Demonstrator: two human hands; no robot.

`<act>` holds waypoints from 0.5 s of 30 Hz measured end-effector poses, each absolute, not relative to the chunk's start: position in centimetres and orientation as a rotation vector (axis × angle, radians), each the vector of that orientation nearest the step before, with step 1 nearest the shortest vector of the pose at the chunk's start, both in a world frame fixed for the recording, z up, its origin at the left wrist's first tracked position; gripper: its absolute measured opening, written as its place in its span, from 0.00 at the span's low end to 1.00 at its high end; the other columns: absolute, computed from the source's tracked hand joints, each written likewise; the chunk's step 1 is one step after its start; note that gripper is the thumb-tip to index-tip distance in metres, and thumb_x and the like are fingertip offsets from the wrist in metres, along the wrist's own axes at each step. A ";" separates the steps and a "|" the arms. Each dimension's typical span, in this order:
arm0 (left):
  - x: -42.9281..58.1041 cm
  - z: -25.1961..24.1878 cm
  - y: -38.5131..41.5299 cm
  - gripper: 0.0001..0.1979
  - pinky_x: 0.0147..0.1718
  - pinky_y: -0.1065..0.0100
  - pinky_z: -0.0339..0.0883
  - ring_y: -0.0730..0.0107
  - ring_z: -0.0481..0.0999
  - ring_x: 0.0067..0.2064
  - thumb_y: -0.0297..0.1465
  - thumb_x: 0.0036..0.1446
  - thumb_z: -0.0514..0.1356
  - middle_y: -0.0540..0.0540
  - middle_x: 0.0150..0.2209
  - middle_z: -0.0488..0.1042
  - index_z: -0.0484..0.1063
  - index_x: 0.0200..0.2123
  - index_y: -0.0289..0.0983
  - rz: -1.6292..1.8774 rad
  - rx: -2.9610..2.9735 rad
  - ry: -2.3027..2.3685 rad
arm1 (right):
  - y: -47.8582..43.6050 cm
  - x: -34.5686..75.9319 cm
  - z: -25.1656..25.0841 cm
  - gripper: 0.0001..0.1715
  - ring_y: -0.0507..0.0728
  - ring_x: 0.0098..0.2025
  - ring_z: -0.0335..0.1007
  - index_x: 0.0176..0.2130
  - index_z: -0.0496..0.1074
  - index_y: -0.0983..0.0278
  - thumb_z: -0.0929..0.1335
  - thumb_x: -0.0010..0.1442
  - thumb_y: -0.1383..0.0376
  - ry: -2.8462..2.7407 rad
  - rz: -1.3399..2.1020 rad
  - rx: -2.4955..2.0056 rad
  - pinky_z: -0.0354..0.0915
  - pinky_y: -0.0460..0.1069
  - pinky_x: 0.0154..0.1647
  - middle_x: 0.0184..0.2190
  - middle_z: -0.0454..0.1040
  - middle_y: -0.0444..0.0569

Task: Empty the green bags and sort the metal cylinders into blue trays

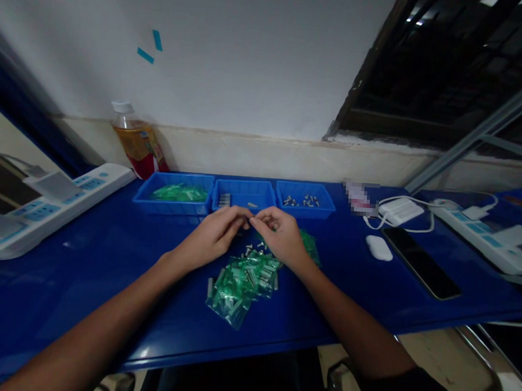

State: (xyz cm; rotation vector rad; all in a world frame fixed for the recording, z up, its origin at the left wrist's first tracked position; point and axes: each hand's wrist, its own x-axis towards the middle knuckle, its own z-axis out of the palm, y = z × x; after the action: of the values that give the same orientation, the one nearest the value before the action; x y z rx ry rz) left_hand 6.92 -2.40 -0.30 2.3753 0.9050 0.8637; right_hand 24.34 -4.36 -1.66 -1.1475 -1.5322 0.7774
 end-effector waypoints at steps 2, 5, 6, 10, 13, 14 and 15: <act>6.3 -0.8 -2.7 0.12 0.43 0.65 0.64 0.67 0.71 0.42 0.33 0.62 0.53 0.46 0.40 0.73 0.65 0.48 0.37 0.903 2.440 0.908 | -4.4 24.1 -1.7 0.11 0.50 0.24 0.64 0.27 0.69 0.64 0.68 0.53 0.58 -1.428 0.899 -1.145 0.59 0.46 0.25 0.21 0.70 0.43; 5.9 -1.2 -3.2 0.14 0.42 0.66 0.65 0.66 0.71 0.42 0.35 0.58 0.58 0.46 0.40 0.73 0.66 0.46 0.37 0.971 2.504 0.925 | -4.7 23.5 -1.9 0.13 0.50 0.24 0.65 0.26 0.70 0.64 0.68 0.54 0.57 -1.377 0.965 -1.167 0.60 0.46 0.26 0.21 0.70 0.43; 5.9 -1.2 -3.3 0.12 0.41 0.66 0.65 0.67 0.71 0.41 0.35 0.57 0.59 0.46 0.38 0.73 0.67 0.43 0.36 0.994 2.519 0.932 | -4.9 23.3 -1.9 0.13 0.50 0.24 0.65 0.25 0.70 0.64 0.67 0.54 0.57 -1.375 0.972 -1.170 0.60 0.46 0.25 0.21 0.70 0.43; 6.2 -0.7 -3.3 0.05 0.38 0.68 0.64 0.69 0.71 0.37 0.31 0.59 0.57 0.47 0.33 0.73 0.69 0.36 0.35 1.061 2.563 0.942 | -5.3 22.7 -2.0 0.15 0.50 0.22 0.64 0.24 0.71 0.64 0.66 0.57 0.57 -1.405 0.944 -1.196 0.59 0.45 0.23 0.19 0.71 0.43; 6.2 -0.4 -3.2 0.06 0.36 0.69 0.64 0.70 0.71 0.35 0.31 0.58 0.57 0.47 0.32 0.73 0.69 0.34 0.35 1.080 2.466 0.972 | -5.5 23.0 -1.8 0.15 0.50 0.22 0.65 0.26 0.71 0.64 0.65 0.59 0.58 -1.546 0.789 -1.222 0.60 0.45 0.24 0.20 0.71 0.43; 6.2 -0.3 -3.2 0.06 0.35 0.70 0.64 0.70 0.71 0.34 0.32 0.58 0.57 0.48 0.32 0.73 0.69 0.34 0.34 1.075 2.394 1.005 | -5.5 23.1 -1.7 0.13 0.51 0.25 0.66 0.29 0.72 0.64 0.64 0.60 0.59 -1.610 0.688 -1.211 0.62 0.46 0.27 0.22 0.72 0.44; 6.2 -0.2 -3.2 0.08 0.34 0.70 0.64 0.70 0.71 0.34 0.33 0.58 0.56 0.48 0.31 0.73 0.70 0.34 0.34 1.059 2.307 1.043 | -5.6 23.3 -1.5 0.10 0.52 0.28 0.68 0.33 0.72 0.63 0.65 0.60 0.61 -1.675 0.571 -1.186 0.63 0.47 0.30 0.25 0.73 0.45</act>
State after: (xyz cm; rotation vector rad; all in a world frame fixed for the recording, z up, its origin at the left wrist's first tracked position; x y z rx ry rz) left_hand 6.23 -3.17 -0.24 2.3069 1.0432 1.0591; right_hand 23.33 -5.58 -1.52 -1.1856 -1.6750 0.5709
